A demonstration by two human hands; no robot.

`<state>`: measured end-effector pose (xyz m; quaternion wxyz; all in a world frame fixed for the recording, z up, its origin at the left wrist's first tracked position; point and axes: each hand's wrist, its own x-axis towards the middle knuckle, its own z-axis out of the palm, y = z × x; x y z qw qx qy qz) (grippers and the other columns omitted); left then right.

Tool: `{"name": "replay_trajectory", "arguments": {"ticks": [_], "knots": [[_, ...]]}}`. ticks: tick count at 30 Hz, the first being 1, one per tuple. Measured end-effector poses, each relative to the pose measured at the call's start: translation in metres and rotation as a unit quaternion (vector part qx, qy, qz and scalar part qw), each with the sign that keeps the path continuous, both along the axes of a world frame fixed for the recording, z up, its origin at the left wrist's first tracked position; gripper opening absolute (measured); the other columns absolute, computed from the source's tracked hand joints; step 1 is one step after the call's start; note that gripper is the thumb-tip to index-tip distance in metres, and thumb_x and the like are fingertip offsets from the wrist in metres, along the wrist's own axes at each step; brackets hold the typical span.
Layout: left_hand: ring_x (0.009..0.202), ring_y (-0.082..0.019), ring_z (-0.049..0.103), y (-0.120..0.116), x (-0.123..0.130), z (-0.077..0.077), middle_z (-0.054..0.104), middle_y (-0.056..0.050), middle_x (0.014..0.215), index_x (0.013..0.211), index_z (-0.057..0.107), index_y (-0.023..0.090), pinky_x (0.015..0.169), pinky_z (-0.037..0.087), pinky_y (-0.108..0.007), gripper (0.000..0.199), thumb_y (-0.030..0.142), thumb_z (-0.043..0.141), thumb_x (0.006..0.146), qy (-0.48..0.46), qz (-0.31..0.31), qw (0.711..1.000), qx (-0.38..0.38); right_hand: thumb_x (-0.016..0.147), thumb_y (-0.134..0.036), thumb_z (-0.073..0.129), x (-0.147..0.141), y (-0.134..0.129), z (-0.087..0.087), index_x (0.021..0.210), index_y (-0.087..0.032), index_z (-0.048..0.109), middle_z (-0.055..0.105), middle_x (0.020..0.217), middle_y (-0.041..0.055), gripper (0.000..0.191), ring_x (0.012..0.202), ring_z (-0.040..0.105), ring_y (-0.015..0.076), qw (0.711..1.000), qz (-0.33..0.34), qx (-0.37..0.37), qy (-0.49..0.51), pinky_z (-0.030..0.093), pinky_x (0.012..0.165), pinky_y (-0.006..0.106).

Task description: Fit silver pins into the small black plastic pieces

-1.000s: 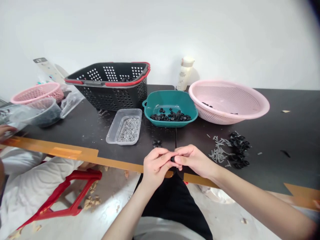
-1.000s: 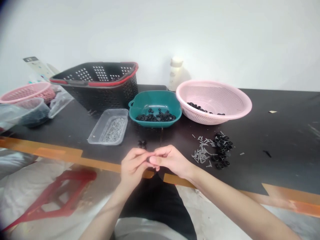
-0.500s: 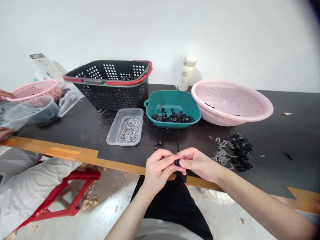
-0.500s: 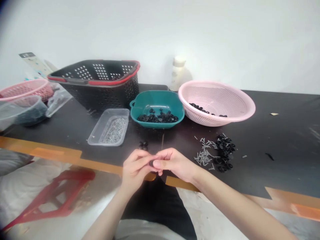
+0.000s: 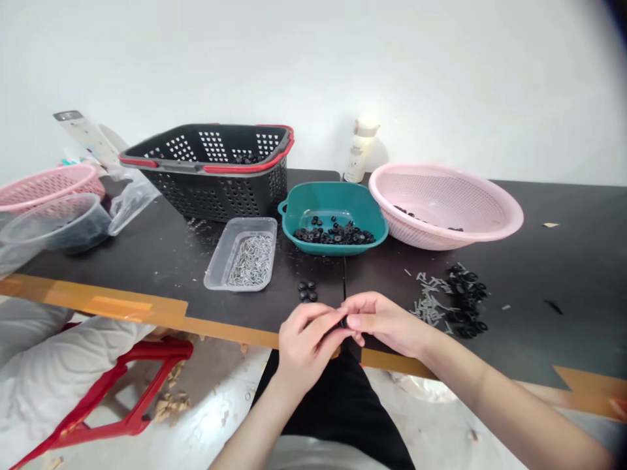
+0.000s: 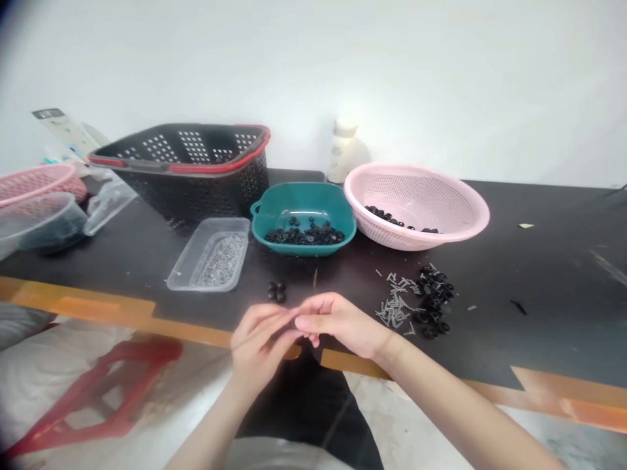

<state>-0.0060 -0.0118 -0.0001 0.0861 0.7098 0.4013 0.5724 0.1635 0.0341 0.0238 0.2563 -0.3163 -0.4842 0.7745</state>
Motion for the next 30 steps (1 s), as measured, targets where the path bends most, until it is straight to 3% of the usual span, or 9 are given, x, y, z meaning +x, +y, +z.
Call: {"name": "replay_trajectory", "arguments": {"ticks": [6, 9, 12, 17, 20, 23, 25, 28, 30], "knots": [[0.079, -0.017, 0.067, -0.018, -0.017, 0.006, 0.071, -0.006, 0.087, 0.101, 0.063, 0.017, 0.075, 0.056, -0.028, 0.014, 0.017, 0.061, 0.087, 0.13, 0.005, 0.991, -0.041, 0.075, -0.046, 0.075, 0.002, 0.001, 0.0, 0.072, -0.014, 0.071, 0.058, 0.059, -0.0009, 0.032, 0.053, 0.048, 0.009, 0.992, 0.01, 0.07, -0.108, 0.038, 0.047, 0.02], [0.083, -0.02, 0.066, -0.017, -0.033, 0.006, 0.071, -0.006, 0.091, 0.101, 0.066, 0.019, 0.081, 0.054, -0.036, 0.015, 0.022, 0.058, 0.089, 0.201, 0.068, 0.974, -0.076, 0.08, -0.051, 0.069, 0.001, 0.003, -0.002, 0.077, -0.014, 0.073, 0.057, 0.061, -0.0003, 0.038, 0.051, 0.044, 0.008, 0.985, -0.047, 0.091, -0.138, 0.034, 0.044, 0.019], [0.078, -0.022, 0.063, -0.011, -0.048, 0.002, 0.068, -0.006, 0.089, 0.101, 0.07, 0.021, 0.071, 0.052, -0.037, 0.018, 0.029, 0.059, 0.089, 0.25, 0.133, 0.951, -0.126, 0.082, -0.053, 0.066, 0.001, 0.004, -0.006, 0.08, -0.014, 0.074, 0.059, 0.065, 0.0009, 0.039, 0.052, 0.045, 0.008, 0.981, -0.064, 0.108, -0.149, 0.033, 0.043, 0.019], [0.078, -0.021, 0.065, 0.003, -0.058, -0.006, 0.07, -0.003, 0.085, 0.104, 0.068, 0.021, 0.074, 0.049, -0.036, 0.019, 0.026, 0.06, 0.088, 0.248, 0.125, 0.947, -0.165, 0.082, -0.052, 0.066, -0.003, 0.005, -0.011, 0.081, -0.013, 0.073, 0.059, 0.063, 0.0008, 0.039, 0.052, 0.049, 0.0089, 0.974, -0.053, 0.133, -0.176, 0.035, 0.044, 0.019], [0.07, -0.019, 0.065, 0.007, -0.056, -0.007, 0.071, -0.002, 0.083, 0.113, 0.064, 0.021, 0.07, 0.05, -0.034, 0.027, 0.029, 0.06, 0.088, 0.218, 0.145, 0.952, -0.159, 0.083, -0.048, 0.065, 0.002, 0.007, -0.003, 0.088, -0.015, 0.073, 0.065, 0.07, 0.0023, 0.035, 0.059, 0.056, 0.0119, 0.962, -0.045, 0.182, -0.198, 0.042, 0.051, 0.022], [0.071, -0.02, 0.064, 0.003, -0.05, -0.005, 0.071, -0.005, 0.092, 0.121, 0.058, 0.02, 0.069, 0.051, -0.034, 0.035, 0.034, 0.058, 0.089, 0.212, 0.176, 0.95, -0.148, 0.081, -0.042, 0.068, 0.029, 0.012, 0.016, 0.098, -0.018, 0.073, 0.071, 0.082, 0.0036, 0.03, 0.072, 0.062, 0.0162, 0.926, -0.063, 0.278, -0.248, 0.049, 0.068, 0.028], [0.081, -0.022, 0.065, -0.001, -0.044, -0.002, 0.069, -0.007, 0.098, 0.121, 0.058, 0.02, 0.074, 0.05, -0.035, 0.033, 0.034, 0.055, 0.091, 0.22, 0.174, 0.953, -0.112, 0.08, -0.04, 0.068, 0.058, 0.017, 0.028, 0.098, -0.019, 0.074, 0.071, 0.082, 0.0032, 0.028, 0.073, 0.063, 0.0175, 0.887, -0.122, 0.322, -0.309, 0.049, 0.07, 0.03], [0.088, -0.023, 0.064, -0.003, -0.035, 0.008, 0.068, -0.008, 0.1, 0.113, 0.062, 0.019, 0.08, 0.049, -0.035, 0.026, 0.031, 0.055, 0.091, 0.243, 0.134, 0.96, -0.038, 0.079, -0.035, 0.067, 0.101, 0.029, 0.037, 0.092, -0.02, 0.074, 0.071, 0.079, 0.0028, 0.021, 0.071, 0.063, 0.0184, 0.799, -0.198, 0.327, -0.465, 0.048, 0.067, 0.029], [0.088, -0.022, 0.064, 0.004, -0.029, 0.022, 0.069, -0.007, 0.099, 0.11, 0.064, 0.019, 0.08, 0.048, -0.034, 0.022, 0.028, 0.057, 0.091, 0.258, 0.107, 0.96, 0.004, 0.077, -0.032, 0.068, 0.119, 0.039, 0.034, 0.085, -0.021, 0.074, 0.072, 0.08, 0.0031, 0.015, 0.072, 0.064, 0.0202, 0.757, -0.202, 0.313, -0.537, 0.047, 0.068, 0.03]]}}
